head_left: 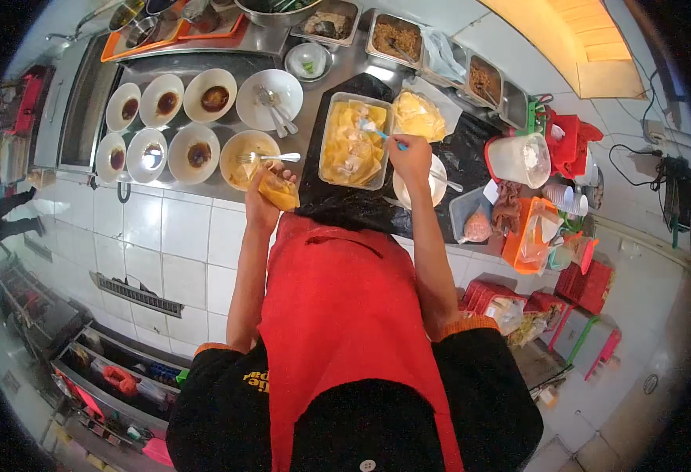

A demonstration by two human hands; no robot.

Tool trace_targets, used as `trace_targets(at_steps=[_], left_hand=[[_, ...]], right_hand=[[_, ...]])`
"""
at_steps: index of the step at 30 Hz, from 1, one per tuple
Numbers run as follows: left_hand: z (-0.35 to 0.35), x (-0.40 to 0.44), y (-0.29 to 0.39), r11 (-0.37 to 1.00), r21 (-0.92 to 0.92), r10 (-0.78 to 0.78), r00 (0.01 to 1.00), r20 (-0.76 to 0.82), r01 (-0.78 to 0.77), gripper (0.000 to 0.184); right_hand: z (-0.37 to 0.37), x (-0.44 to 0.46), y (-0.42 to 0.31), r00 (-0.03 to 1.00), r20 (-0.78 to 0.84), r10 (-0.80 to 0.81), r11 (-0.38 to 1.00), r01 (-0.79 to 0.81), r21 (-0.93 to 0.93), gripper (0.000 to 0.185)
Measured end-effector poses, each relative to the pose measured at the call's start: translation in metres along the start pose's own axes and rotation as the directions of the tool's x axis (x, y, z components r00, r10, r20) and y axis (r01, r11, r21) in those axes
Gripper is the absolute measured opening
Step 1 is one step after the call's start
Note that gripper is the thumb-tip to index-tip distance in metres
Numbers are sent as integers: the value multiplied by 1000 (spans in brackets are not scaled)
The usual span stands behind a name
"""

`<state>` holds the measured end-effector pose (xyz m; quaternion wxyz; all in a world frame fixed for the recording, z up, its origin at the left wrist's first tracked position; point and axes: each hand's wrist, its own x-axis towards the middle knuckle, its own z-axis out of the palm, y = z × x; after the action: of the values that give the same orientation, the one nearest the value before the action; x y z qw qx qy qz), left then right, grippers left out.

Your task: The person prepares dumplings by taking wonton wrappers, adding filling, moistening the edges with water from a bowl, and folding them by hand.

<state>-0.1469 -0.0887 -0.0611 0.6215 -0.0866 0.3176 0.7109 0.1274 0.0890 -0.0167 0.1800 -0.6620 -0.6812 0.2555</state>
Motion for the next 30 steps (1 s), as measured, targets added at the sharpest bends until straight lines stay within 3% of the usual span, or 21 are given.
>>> trace_targets(at_steps=[3,5,6,8,10,11,12,14,15,18,20,22,23,24,25,26,27,28,29,30], left_hand=[[4,0,-7,999,-3,-36,998,51,36,30],[10,10,-11,979,203,5,999,46,-14,33],[15,15,-13,980,200,8,999,49,-18,33],[23,16,-17,957,287,29,999,35,-38,39],[26,21,-21,947,315,55,998,27,-61,42],[26,23,-24,938,337,79,997,16,-80,44],[29,24,-27,938,338,82,997,15,-82,44],[35,28,-29,910,400,137,990,-36,-111,47],[39,29,-29,908,404,135,990,-32,-110,47],[60,31,-30,914,381,132,990,38,-137,45],[76,32,-28,986,167,4,992,128,-26,46],[81,33,-29,994,111,-28,984,177,8,48],[88,32,-28,998,44,-56,966,251,47,49],[95,32,-27,996,-21,-77,943,325,89,51],[100,31,-29,997,-19,-68,943,325,78,51],[104,29,-32,993,-53,-76,925,372,103,53],[108,26,-33,989,-87,-75,907,414,121,55],[114,22,-34,992,-91,-47,915,401,91,55],[122,18,-37,995,-62,-44,920,389,74,58],[129,14,-39,998,-34,-42,925,378,59,61]], right_hand=[[-6,-10,3,999,-32,16,1000,-15,13,27],[-9,-1,17,998,-34,-47,998,46,-30,25],[-23,2,17,998,-37,-52,998,51,-31,25],[-74,-8,18,1000,-25,2,977,3,214,26],[-119,-13,45,982,-186,31,953,27,303,27],[-151,-13,55,965,-232,119,973,-67,221,31],[-180,-16,70,935,-292,199,944,-103,314,33],[-233,-10,129,850,-502,159,987,-124,101,33],[-255,-7,159,815,-551,181,982,-122,142,31],[-295,1,222,743,-631,221,975,-145,170,28],[-312,19,266,710,-663,236,972,-171,163,27],[-308,48,323,740,-608,287,904,-419,-84,31],[-301,60,349,740,-609,285,907,-413,-77,31],[-291,70,371,804,-486,343,931,-358,64,33],[-284,76,371,862,-347,370,926,-314,208,36],[-280,77,372,869,-337,362,929,-305,211,36],[-272,66,351,832,-501,236,925,-351,-147,37],[-260,56,320,798,-601,48,786,-402,-470,38],[-247,47,289,813,-581,37,801,-372,-469,38],[-233,32,244,826,-543,152,946,-281,-163,40]])
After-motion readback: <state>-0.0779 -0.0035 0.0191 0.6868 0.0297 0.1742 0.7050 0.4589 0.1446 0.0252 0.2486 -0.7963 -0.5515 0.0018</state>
